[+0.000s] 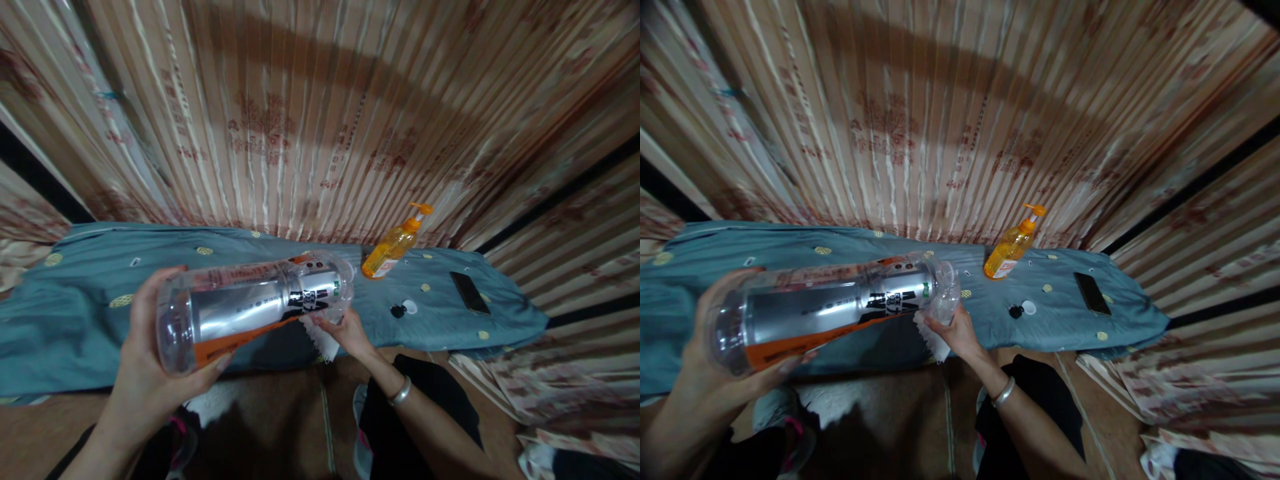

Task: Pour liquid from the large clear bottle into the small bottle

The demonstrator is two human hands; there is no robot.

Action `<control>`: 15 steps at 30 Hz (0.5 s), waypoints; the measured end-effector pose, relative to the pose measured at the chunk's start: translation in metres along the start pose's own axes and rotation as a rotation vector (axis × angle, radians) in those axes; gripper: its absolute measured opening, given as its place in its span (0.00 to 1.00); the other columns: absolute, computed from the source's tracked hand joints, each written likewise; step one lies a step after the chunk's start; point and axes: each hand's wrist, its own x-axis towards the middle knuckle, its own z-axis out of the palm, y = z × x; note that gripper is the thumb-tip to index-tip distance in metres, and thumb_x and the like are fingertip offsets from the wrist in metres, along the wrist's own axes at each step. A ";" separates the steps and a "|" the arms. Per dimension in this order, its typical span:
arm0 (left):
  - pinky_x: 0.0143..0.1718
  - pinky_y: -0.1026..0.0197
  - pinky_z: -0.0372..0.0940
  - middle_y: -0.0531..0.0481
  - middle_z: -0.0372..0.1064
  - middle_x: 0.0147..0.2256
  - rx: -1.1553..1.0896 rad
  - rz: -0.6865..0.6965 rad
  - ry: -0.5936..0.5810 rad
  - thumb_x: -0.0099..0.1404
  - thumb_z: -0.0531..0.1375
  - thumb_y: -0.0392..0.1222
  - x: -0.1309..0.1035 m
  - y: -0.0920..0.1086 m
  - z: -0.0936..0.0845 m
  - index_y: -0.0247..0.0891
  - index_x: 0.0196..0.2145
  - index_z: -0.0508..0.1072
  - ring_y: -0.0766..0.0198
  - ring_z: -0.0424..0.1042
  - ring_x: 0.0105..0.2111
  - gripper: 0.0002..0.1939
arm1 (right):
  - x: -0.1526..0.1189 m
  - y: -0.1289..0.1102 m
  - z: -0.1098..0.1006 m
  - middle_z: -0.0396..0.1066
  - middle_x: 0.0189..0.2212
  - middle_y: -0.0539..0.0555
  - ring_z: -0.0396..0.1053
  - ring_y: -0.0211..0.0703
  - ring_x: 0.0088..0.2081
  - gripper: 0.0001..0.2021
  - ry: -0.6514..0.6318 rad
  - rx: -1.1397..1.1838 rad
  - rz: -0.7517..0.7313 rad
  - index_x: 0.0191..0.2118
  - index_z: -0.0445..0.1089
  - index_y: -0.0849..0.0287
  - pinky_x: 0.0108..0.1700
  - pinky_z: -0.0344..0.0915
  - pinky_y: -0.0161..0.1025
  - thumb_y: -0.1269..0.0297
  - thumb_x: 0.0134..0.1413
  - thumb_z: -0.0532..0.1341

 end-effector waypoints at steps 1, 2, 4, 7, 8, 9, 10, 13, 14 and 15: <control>0.49 0.27 0.70 0.38 0.66 0.55 0.008 -0.002 0.000 0.52 0.67 0.64 0.000 0.000 0.000 0.46 0.67 0.58 0.36 0.72 0.52 0.49 | 0.000 0.000 0.000 0.82 0.38 0.57 0.78 0.54 0.40 0.20 -0.008 0.004 0.002 0.41 0.75 0.57 0.44 0.74 0.48 0.47 0.48 0.68; 0.49 0.27 0.70 0.38 0.66 0.55 0.010 -0.009 -0.001 0.51 0.67 0.64 -0.001 0.000 0.000 0.47 0.67 0.58 0.36 0.72 0.52 0.50 | 0.000 0.000 0.000 0.82 0.38 0.57 0.78 0.54 0.40 0.20 -0.012 0.004 0.000 0.41 0.75 0.57 0.44 0.74 0.48 0.47 0.48 0.68; 0.48 0.28 0.70 0.38 0.65 0.56 -0.006 -0.034 -0.005 0.50 0.68 0.63 -0.003 0.001 0.000 0.47 0.67 0.57 0.36 0.72 0.52 0.51 | 0.000 -0.001 -0.001 0.82 0.39 0.58 0.78 0.55 0.40 0.20 -0.014 -0.007 -0.011 0.41 0.75 0.58 0.44 0.73 0.49 0.47 0.48 0.68; 0.48 0.32 0.72 0.40 0.65 0.56 -0.027 -0.057 -0.002 0.48 0.70 0.61 -0.007 0.003 0.000 0.49 0.67 0.57 0.38 0.73 0.52 0.52 | -0.001 -0.003 -0.002 0.81 0.38 0.58 0.78 0.55 0.39 0.20 -0.003 -0.030 -0.022 0.41 0.75 0.58 0.45 0.73 0.49 0.48 0.49 0.67; 0.47 0.33 0.73 0.40 0.66 0.56 -0.026 -0.059 0.000 0.47 0.70 0.60 -0.008 0.003 0.000 0.49 0.67 0.57 0.39 0.73 0.52 0.52 | -0.001 -0.004 -0.002 0.81 0.38 0.58 0.79 0.55 0.39 0.19 0.001 -0.034 -0.023 0.41 0.75 0.58 0.45 0.73 0.49 0.48 0.49 0.67; 0.48 0.35 0.73 0.41 0.66 0.56 -0.023 -0.062 0.002 0.47 0.70 0.60 -0.010 0.004 0.000 0.49 0.67 0.57 0.40 0.73 0.51 0.52 | -0.002 -0.004 -0.002 0.82 0.38 0.58 0.79 0.55 0.39 0.19 0.006 -0.035 -0.022 0.41 0.75 0.58 0.45 0.73 0.49 0.48 0.49 0.67; 0.48 0.36 0.74 0.42 0.66 0.56 -0.022 -0.067 0.009 0.47 0.70 0.59 -0.011 0.005 0.000 0.49 0.67 0.57 0.41 0.74 0.51 0.52 | -0.002 -0.005 -0.001 0.82 0.38 0.58 0.79 0.55 0.40 0.19 0.014 -0.036 -0.024 0.41 0.75 0.57 0.45 0.73 0.48 0.49 0.49 0.68; 0.51 0.36 0.72 0.43 0.66 0.58 -0.046 -0.113 0.022 0.46 0.71 0.58 -0.016 0.006 0.001 0.51 0.67 0.57 0.42 0.73 0.53 0.53 | -0.003 -0.005 -0.001 0.82 0.38 0.58 0.79 0.55 0.40 0.18 0.034 -0.051 -0.023 0.40 0.75 0.57 0.45 0.73 0.48 0.49 0.49 0.68; 0.53 0.35 0.71 0.43 0.64 0.60 -0.056 -0.136 0.013 0.45 0.71 0.58 -0.017 0.006 0.002 0.51 0.67 0.56 0.41 0.72 0.54 0.54 | -0.003 -0.004 -0.001 0.82 0.38 0.58 0.79 0.55 0.40 0.18 0.036 -0.061 -0.019 0.39 0.75 0.57 0.44 0.73 0.48 0.49 0.49 0.68; 0.55 0.33 0.68 0.43 0.63 0.61 -0.059 -0.152 0.023 0.45 0.71 0.58 -0.018 0.007 0.002 0.51 0.68 0.56 0.39 0.71 0.56 0.55 | -0.003 -0.004 -0.001 0.81 0.38 0.58 0.79 0.56 0.39 0.18 0.036 -0.070 -0.016 0.39 0.75 0.57 0.44 0.74 0.49 0.49 0.49 0.68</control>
